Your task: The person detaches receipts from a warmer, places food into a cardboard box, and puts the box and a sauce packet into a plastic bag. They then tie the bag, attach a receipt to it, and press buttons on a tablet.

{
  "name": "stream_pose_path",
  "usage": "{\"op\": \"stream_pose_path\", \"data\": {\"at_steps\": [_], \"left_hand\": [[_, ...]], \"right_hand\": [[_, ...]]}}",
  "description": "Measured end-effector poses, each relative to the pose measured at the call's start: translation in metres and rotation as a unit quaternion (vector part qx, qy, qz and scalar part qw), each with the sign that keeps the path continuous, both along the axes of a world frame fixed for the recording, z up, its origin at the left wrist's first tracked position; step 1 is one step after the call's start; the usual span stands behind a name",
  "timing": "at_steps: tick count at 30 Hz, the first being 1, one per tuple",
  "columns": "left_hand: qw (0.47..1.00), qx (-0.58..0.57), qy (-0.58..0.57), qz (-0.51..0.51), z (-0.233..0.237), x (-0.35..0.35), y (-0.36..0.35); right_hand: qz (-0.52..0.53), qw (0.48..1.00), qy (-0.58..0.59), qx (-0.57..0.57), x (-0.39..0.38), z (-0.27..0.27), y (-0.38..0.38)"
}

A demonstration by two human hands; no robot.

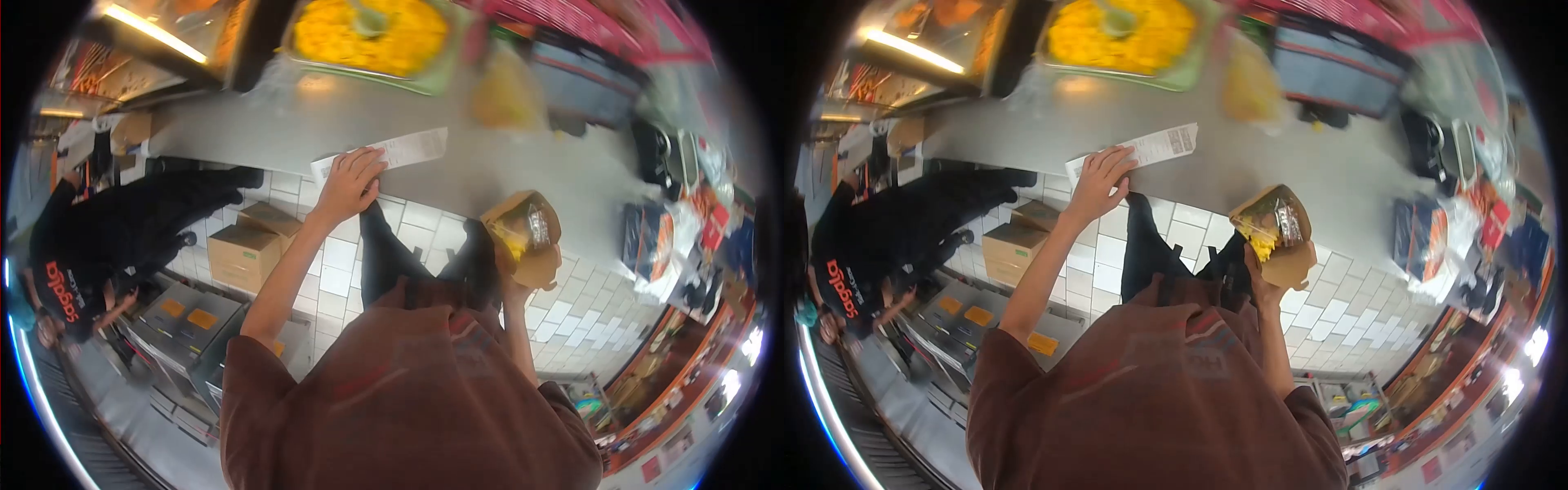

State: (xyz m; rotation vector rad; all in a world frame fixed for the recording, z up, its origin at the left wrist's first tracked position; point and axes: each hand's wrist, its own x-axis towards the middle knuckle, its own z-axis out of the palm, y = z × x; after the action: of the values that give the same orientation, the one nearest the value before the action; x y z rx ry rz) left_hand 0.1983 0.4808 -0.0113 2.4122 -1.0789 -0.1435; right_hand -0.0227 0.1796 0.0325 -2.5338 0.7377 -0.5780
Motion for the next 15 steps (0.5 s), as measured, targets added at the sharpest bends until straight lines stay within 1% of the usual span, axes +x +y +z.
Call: {"op": "stream_pose_path", "data": {"at_steps": [2,3,5,6,8,9,10,12,13,15], "left_hand": [[0.999,0.001,-0.012,-0.042,0.0,-0.019,-0.052],[0.998,0.003,-0.009,-0.057,0.002,-0.031,-0.078],[0.996,-0.032,0.017,-0.08,0.005,-0.05,-0.13],[0.995,-0.031,0.013,-0.097,0.003,-0.057,-0.156],[0.994,-0.046,0.034,-0.088,-0.006,-0.076,-0.203],[0.994,-0.044,0.042,-0.087,-0.009,-0.083,-0.224],[0.993,-0.045,0.04,-0.098,-0.013,-0.089,-0.242],[0.994,-0.055,0.049,-0.084,-0.018,-0.098,-0.27],[0.995,-0.039,0.047,-0.078,-0.015,-0.101,-0.285],[0.996,-0.046,0.02,-0.08,-0.01,-0.103,-0.307]], "right_hand": [[-0.014,0.999,-0.051,0.005,-0.021,-0.007,-0.039],[-0.017,0.999,-0.018,0.03,-0.034,-0.009,-0.059],[-0.028,0.999,-0.004,0.04,-0.051,-0.017,-0.098],[-0.027,0.999,0.007,0.046,-0.054,-0.02,-0.118],[-0.033,0.992,-0.049,0.114,-0.055,-0.022,-0.154],[-0.034,0.99,-0.031,0.135,-0.052,-0.017,-0.17],[-0.035,0.986,-0.056,0.153,-0.05,-0.021,-0.183],[-0.062,0.971,-0.099,0.209,-0.041,-0.021,-0.201],[-0.063,0.971,-0.105,0.207,-0.034,-0.028,-0.213],[-0.044,0.927,-0.189,0.321,-0.024,-0.045,-0.227]]}}
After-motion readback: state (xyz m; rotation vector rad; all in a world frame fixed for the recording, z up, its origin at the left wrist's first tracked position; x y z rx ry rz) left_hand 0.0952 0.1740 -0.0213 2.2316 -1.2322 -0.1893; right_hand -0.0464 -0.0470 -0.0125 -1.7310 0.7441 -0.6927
